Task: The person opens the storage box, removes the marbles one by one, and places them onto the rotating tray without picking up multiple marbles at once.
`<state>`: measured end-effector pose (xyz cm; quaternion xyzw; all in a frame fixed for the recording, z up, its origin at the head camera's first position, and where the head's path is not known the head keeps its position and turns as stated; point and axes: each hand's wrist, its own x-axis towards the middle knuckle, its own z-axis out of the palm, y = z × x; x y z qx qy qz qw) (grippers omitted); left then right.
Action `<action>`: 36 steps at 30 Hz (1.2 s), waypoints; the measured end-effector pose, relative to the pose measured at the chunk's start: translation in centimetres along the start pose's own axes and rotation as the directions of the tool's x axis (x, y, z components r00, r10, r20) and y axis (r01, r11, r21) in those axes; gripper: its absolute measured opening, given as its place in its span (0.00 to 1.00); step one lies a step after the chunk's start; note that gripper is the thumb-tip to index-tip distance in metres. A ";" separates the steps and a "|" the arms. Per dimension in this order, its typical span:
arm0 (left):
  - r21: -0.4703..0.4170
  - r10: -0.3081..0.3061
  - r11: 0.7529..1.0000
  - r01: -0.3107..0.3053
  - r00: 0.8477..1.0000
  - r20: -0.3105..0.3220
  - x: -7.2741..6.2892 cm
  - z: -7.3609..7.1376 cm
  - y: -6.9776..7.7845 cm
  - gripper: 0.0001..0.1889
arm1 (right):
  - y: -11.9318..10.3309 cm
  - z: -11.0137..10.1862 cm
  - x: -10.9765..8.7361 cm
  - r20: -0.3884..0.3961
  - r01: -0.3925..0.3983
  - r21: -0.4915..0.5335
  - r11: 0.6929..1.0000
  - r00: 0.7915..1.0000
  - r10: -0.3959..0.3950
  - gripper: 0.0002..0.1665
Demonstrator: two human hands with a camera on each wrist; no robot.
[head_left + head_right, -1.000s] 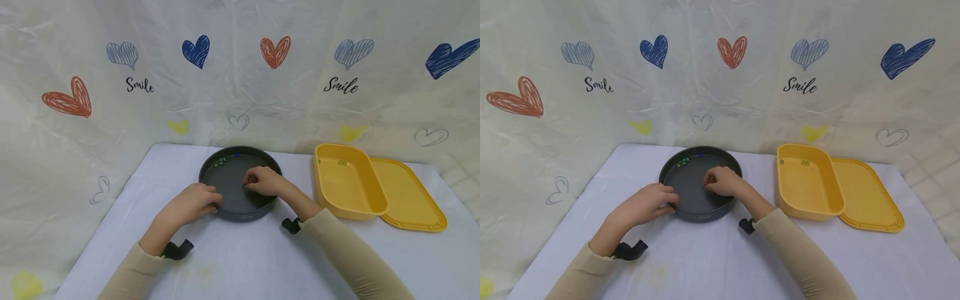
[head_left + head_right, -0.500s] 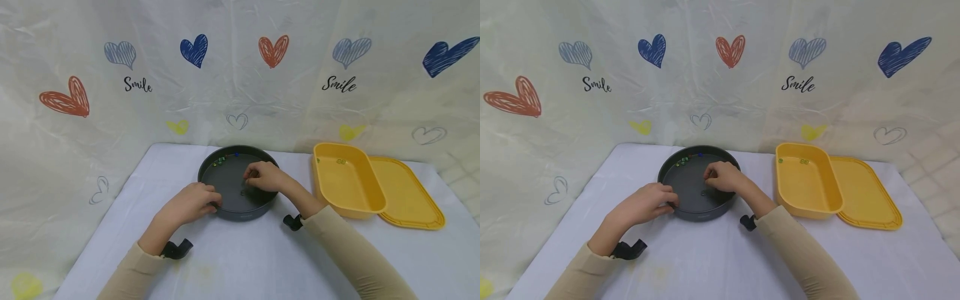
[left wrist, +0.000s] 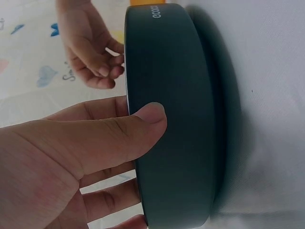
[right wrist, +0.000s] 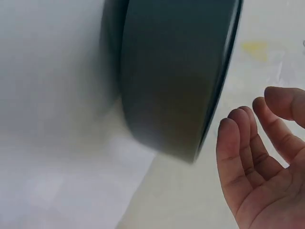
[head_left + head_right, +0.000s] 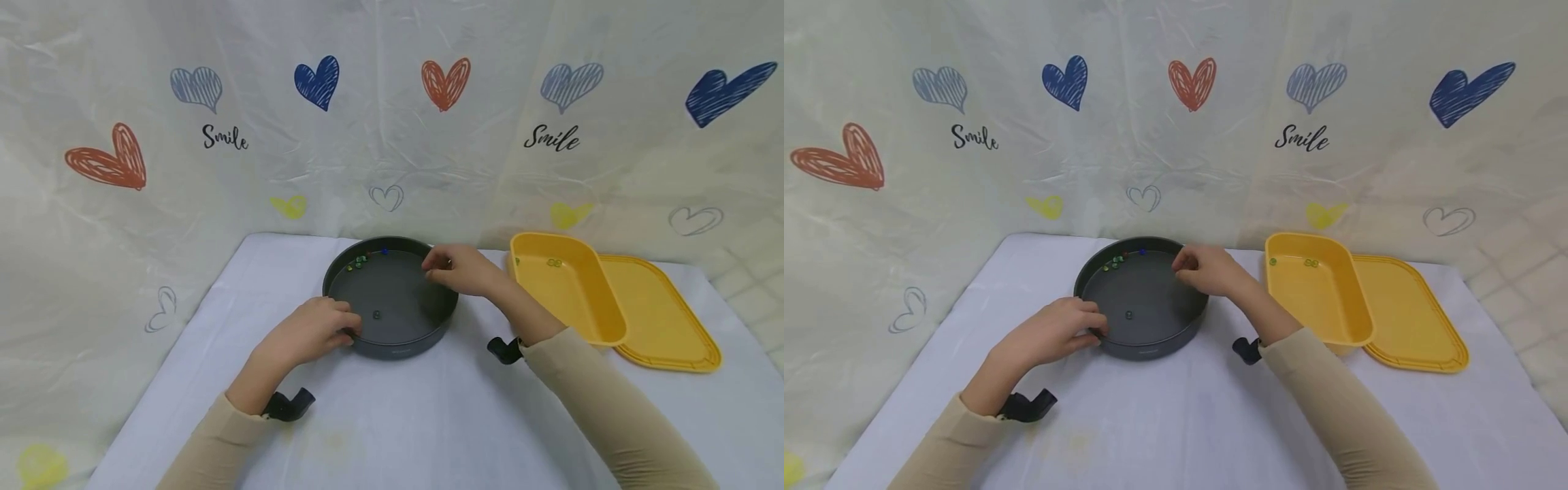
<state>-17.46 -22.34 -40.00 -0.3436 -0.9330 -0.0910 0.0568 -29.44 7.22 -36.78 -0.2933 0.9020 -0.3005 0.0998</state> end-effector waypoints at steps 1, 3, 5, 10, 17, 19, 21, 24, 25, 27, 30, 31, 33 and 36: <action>0.001 0.004 1.000 -0.004 1.000 -0.001 0.0 0.0 0.0 0.10 | 0.3 -0.3 -0.1 -0.009 -0.006 -0.005 1.000 1.000 0.006 0.12; 0.004 0.010 1.000 -0.010 1.000 -0.003 0.0 0.0 0.0 0.10 | 0.7 -1.1 -0.3 -0.021 -0.022 -0.005 1.000 1.000 0.022 0.13; 0.000 0.013 1.000 -0.013 1.000 -0.009 0.0 -0.1 0.0 0.10 | 1.3 -2.1 -0.4 -0.027 -0.039 0.010 0.999 0.999 0.039 0.13; -0.028 -0.011 1.000 0.011 1.000 -0.010 -0.1 -0.2 0.1 0.11 | 2.9 -4.7 -0.5 -0.059 -0.092 0.058 0.994 0.994 0.095 0.13; -0.046 0.002 0.999 -0.003 1.000 -0.024 0.0 -0.4 0.1 0.11 | 5.4 -7.5 -0.9 -0.094 -0.201 0.046 0.979 0.974 0.204 0.14; -0.046 0.008 0.999 -0.009 1.000 -0.026 0.0 -0.4 0.1 0.11 | 6.2 -7.9 -1.1 -0.087 -0.227 0.037 0.973 0.969 0.230 0.14; -0.048 0.015 0.999 -0.016 1.000 -0.021 0.1 -0.4 0.1 0.11 | 7.0 -8.2 -1.4 -0.075 -0.257 0.025 0.966 0.963 0.259 0.15; -0.049 0.021 0.999 -0.022 1.000 -0.020 0.1 -0.3 0.1 0.11 | 8.4 -8.6 -1.7 -0.048 -0.299 0.009 0.954 0.953 0.299 0.17; -0.049 0.022 0.999 -0.023 1.000 -0.020 0.1 -0.3 0.1 0.11 | 8.8 -8.7 -1.8 -0.040 -0.310 0.005 0.951 0.950 0.310 0.17; -0.047 0.020 0.999 -0.021 1.000 -0.020 0.1 -0.3 0.1 0.10 | 9.7 -8.9 -2.0 -0.023 -0.327 0.011 0.945 0.945 0.327 0.18; -0.040 0.010 0.999 -0.011 1.000 -0.023 0.0 -0.3 0.1 0.11 | 10.9 -9.2 -2.2 -0.003 -0.347 0.020 0.938 0.938 0.347 0.18; -0.037 0.007 0.999 -0.007 1.000 -0.022 0.0 -0.3 0.1 0.11 | 11.2 -9.3 -2.2 0.005 -0.355 0.024 0.934 0.935 0.355 0.19; -0.037 -0.003 0.999 0.002 1.000 -0.018 0.0 -0.3 0.1 0.11 | 11.7 -9.5 -2.1 0.024 -0.374 0.020 0.927 0.927 0.374 0.20; -0.041 -0.009 0.999 0.009 1.000 -0.011 -0.1 -0.4 0.2 0.10 | 12.4 -9.4 -1.8 0.053 -0.394 0.003 0.919 0.918 0.394 0.22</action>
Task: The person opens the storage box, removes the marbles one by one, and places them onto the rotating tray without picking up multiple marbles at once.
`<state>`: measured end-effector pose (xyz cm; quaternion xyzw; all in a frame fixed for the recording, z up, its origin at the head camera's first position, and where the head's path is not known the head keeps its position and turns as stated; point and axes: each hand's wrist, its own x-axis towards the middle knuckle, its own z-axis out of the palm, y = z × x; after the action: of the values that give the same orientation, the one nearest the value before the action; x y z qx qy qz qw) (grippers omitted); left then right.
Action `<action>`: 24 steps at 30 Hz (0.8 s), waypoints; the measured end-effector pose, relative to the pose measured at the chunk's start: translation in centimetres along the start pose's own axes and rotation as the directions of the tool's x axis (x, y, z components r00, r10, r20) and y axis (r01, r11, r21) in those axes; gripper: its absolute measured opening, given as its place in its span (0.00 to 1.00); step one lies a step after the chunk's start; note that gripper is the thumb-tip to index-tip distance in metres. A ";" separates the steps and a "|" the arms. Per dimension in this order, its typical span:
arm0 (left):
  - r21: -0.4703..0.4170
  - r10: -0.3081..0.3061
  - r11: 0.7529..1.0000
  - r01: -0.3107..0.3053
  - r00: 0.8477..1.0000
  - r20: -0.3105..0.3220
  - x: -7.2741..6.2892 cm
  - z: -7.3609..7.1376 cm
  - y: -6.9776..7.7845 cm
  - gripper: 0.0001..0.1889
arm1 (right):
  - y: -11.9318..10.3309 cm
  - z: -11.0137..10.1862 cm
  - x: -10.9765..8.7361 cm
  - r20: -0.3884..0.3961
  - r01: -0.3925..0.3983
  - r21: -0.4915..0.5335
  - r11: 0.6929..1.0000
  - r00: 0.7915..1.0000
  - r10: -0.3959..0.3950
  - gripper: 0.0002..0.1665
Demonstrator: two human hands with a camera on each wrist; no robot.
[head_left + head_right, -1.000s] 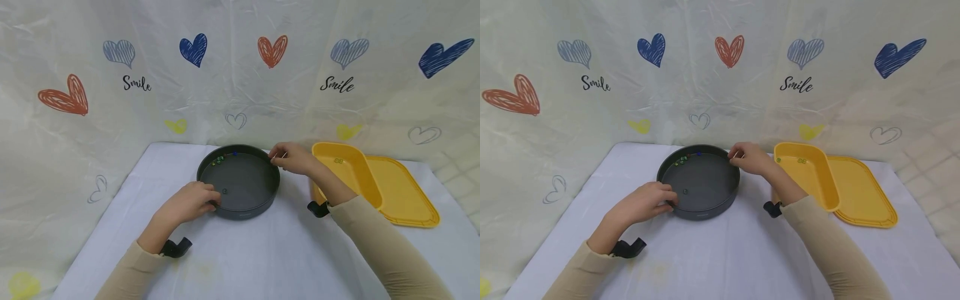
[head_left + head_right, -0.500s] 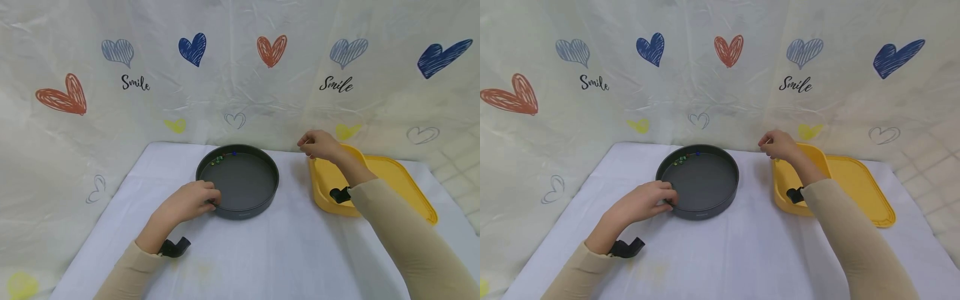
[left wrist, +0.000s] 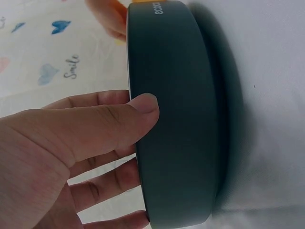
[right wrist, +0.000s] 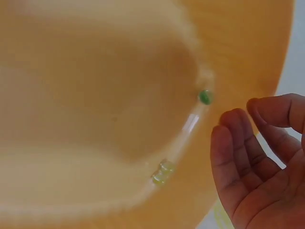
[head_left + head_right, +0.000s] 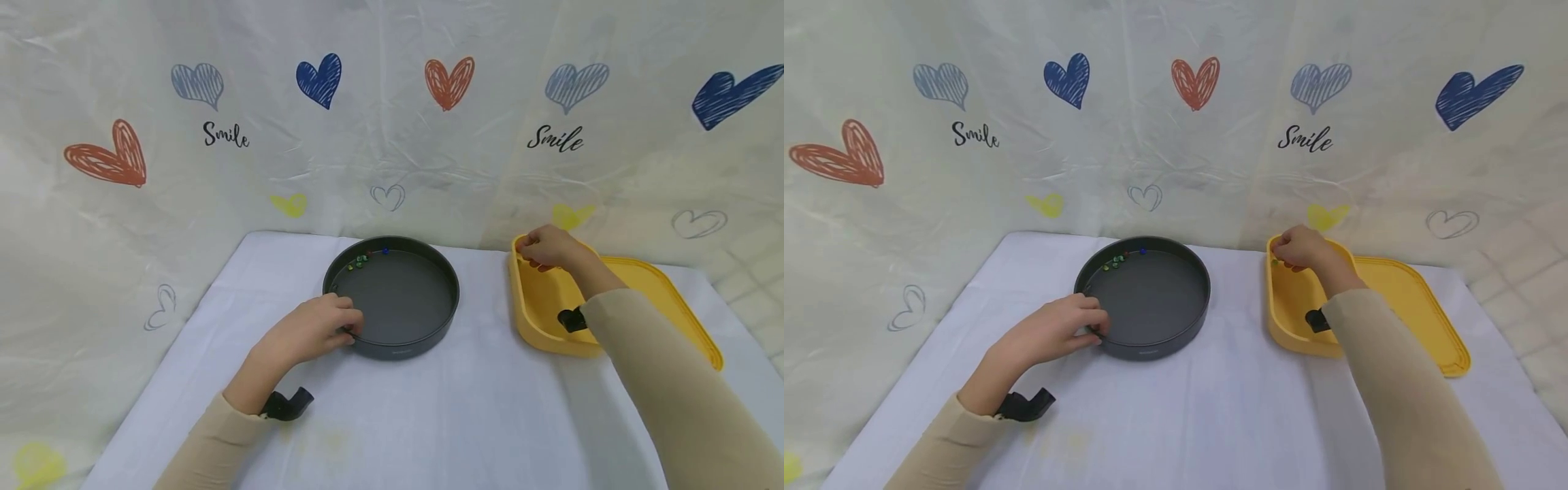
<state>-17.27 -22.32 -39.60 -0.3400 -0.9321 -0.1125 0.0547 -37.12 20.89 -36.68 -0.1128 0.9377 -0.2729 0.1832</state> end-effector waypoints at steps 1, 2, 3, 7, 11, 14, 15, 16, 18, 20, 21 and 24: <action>-0.002 0.000 1.000 0.000 1.000 0.001 0.0 0.0 0.0 0.10 | 0.1 0.0 0.1 0.009 -0.003 -0.007 1.000 1.000 0.003 0.23; -0.004 0.001 1.000 -0.001 1.000 0.000 0.0 0.0 0.0 0.10 | 0.2 0.1 0.2 0.018 -0.006 -0.013 1.000 1.000 0.007 0.24; -0.003 0.003 1.000 -0.003 1.000 -0.002 0.0 0.0 0.0 0.10 | 0.3 0.1 0.4 0.024 -0.009 -0.017 1.000 1.000 0.009 0.24; 0.003 0.005 1.000 -0.005 1.000 -0.004 -0.1 0.0 -0.1 0.10 | 0.5 0.2 0.8 0.053 -0.023 -0.034 0.999 0.998 0.025 0.27; -0.001 0.008 1.000 -0.008 1.000 -0.002 -0.1 0.0 -0.1 0.10 | 0.6 0.4 1.0 0.085 -0.046 -0.038 0.998 0.995 0.050 0.30; -0.003 0.012 1.000 -0.012 1.000 -0.001 -0.1 0.0 -0.1 0.10 | 0.9 0.5 1.2 0.099 -0.065 -0.026 0.998 0.993 0.067 0.29; -0.003 0.012 1.000 -0.012 1.000 0.001 -0.1 0.0 -0.1 0.10 | 1.0 0.6 1.3 0.099 -0.068 -0.023 0.997 0.993 0.070 0.28; -0.001 0.012 1.000 -0.012 1.000 0.001 0.0 -0.1 -0.1 0.10 | 1.2 0.7 1.4 0.099 -0.070 -0.024 0.997 0.992 0.072 0.26; 0.001 0.009 1.000 -0.009 1.000 0.003 0.0 -0.1 0.0 0.10 | 1.5 0.8 1.6 0.096 -0.065 -0.031 0.997 0.993 0.068 0.21; 0.000 0.004 1.000 -0.004 1.000 0.007 0.0 -0.2 0.1 0.10 | 1.6 1.0 1.8 0.082 -0.058 -0.044 0.997 0.995 0.062 0.19; 0.000 0.002 1.000 -0.002 1.000 0.008 0.0 -0.2 0.1 0.10 | 1.7 1.1 1.8 0.077 -0.052 -0.051 0.997 0.995 0.056 0.19; -0.003 0.002 1.000 -0.002 1.000 0.008 0.0 -0.2 0.1 0.10 | 1.6 1.3 1.8 0.064 -0.039 -0.064 0.997 0.997 0.043 0.09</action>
<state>-17.15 -22.29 -39.34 -0.3415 -0.9318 -0.1123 0.0506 -38.35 21.02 -39.11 -0.1079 0.9414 -0.2356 0.2158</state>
